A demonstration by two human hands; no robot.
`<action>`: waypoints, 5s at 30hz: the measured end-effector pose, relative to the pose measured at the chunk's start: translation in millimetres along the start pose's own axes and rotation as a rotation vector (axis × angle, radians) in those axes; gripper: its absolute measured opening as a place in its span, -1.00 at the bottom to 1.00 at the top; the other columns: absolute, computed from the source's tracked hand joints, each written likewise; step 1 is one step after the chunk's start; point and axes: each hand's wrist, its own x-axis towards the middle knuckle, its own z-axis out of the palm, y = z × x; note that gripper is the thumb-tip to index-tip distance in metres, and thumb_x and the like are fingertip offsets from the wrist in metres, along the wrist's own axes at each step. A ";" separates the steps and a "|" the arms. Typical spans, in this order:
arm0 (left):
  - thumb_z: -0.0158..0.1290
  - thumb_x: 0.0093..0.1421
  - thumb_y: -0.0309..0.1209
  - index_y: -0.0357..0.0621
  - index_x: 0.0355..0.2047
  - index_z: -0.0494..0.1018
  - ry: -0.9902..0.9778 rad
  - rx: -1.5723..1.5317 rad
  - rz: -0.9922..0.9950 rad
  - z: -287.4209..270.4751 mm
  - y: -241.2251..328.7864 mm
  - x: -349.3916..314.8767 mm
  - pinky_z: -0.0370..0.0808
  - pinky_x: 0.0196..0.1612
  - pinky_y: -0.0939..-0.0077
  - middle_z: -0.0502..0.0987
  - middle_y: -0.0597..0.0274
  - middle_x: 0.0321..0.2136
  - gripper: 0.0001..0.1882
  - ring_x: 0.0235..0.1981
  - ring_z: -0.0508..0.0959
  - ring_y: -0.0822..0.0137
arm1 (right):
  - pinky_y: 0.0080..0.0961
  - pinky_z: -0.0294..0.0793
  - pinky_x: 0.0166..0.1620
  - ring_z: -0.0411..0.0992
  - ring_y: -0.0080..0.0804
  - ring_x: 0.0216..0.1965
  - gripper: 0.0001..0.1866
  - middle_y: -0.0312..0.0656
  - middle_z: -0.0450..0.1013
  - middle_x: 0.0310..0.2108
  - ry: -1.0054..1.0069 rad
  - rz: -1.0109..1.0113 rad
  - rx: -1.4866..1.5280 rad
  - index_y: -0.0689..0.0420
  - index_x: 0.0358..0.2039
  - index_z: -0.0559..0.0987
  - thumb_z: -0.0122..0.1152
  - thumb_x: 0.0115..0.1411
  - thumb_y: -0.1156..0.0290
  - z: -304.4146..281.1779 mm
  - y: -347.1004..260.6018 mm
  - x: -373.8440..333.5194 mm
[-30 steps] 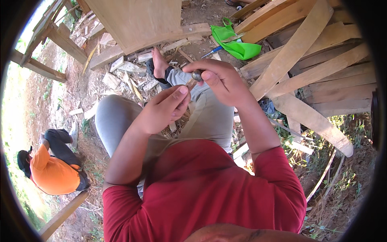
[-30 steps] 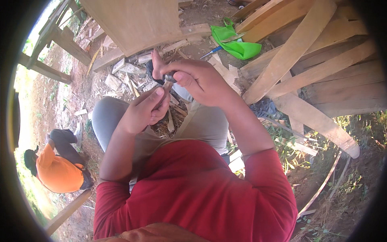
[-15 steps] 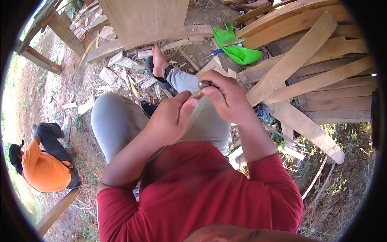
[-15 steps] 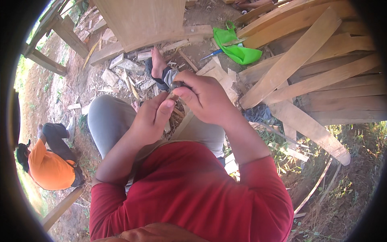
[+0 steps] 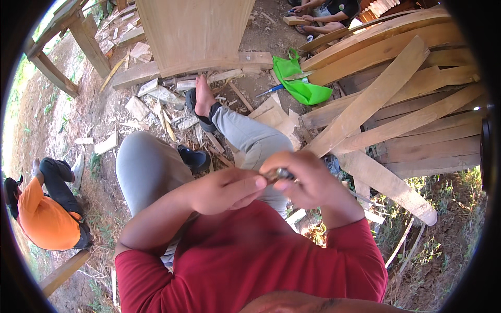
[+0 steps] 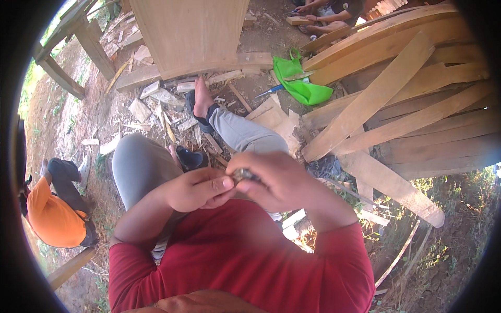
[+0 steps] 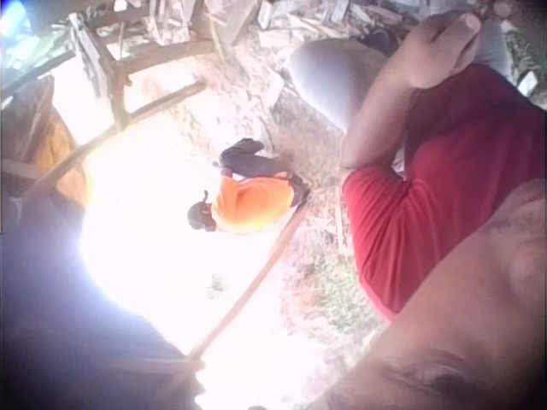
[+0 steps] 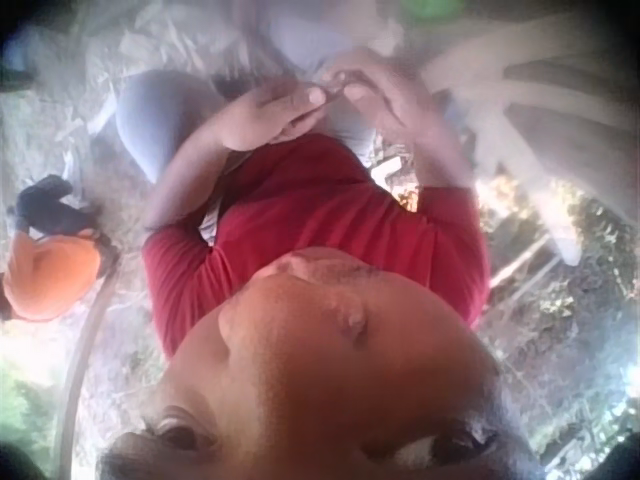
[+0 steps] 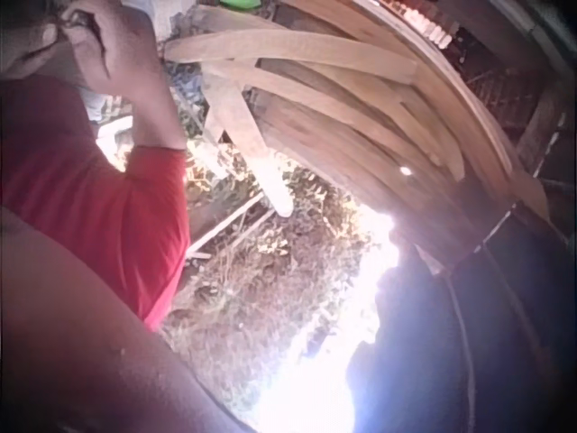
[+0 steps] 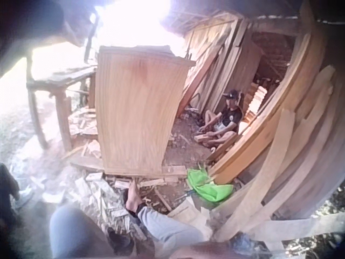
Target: The person holds a small metal component and uses an axe to shape or refine a small piece of wood, then uses a hammer to strike the component and the wood piece together.
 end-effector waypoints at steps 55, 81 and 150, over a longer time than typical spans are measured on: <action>-0.28 0.34 0.45 -0.27 -0.41 0.50 0.543 0.526 0.618 -24.0 -55.3 -30.1 0.27 -0.54 0.39 0.43 0.21 -0.62 -0.10 -0.63 0.42 0.34 | -0.67 0.53 -0.20 0.50 -0.66 -0.28 -0.74 -0.26 0.54 -0.13 0.011 0.145 0.712 0.22 0.08 0.58 0.24 0.39 0.60 62.1 15.5 28.5; -0.33 0.27 0.45 -0.38 -0.41 0.54 0.549 0.675 0.752 -17.9 -45.0 -27.3 0.52 -0.44 0.25 0.58 -0.02 -0.54 -0.03 -0.54 0.63 -0.02 | -0.52 0.55 -0.18 0.61 -0.51 -0.24 -0.76 -0.19 0.63 -0.19 0.019 -0.174 0.343 0.19 -0.05 0.64 0.42 0.28 0.53 63.5 13.2 31.4; -0.06 0.45 -0.25 -0.30 -0.23 0.47 1.127 0.348 0.139 -53.0 -6.8 -22.4 0.27 -0.29 0.41 0.18 0.34 -0.46 -0.69 -0.40 0.28 0.32 | 0.00 0.55 0.01 0.60 0.09 -0.04 -0.74 0.02 0.64 -0.12 0.290 1.211 -0.114 0.06 -0.10 0.62 0.22 0.26 0.26 213.8 323.6 -323.8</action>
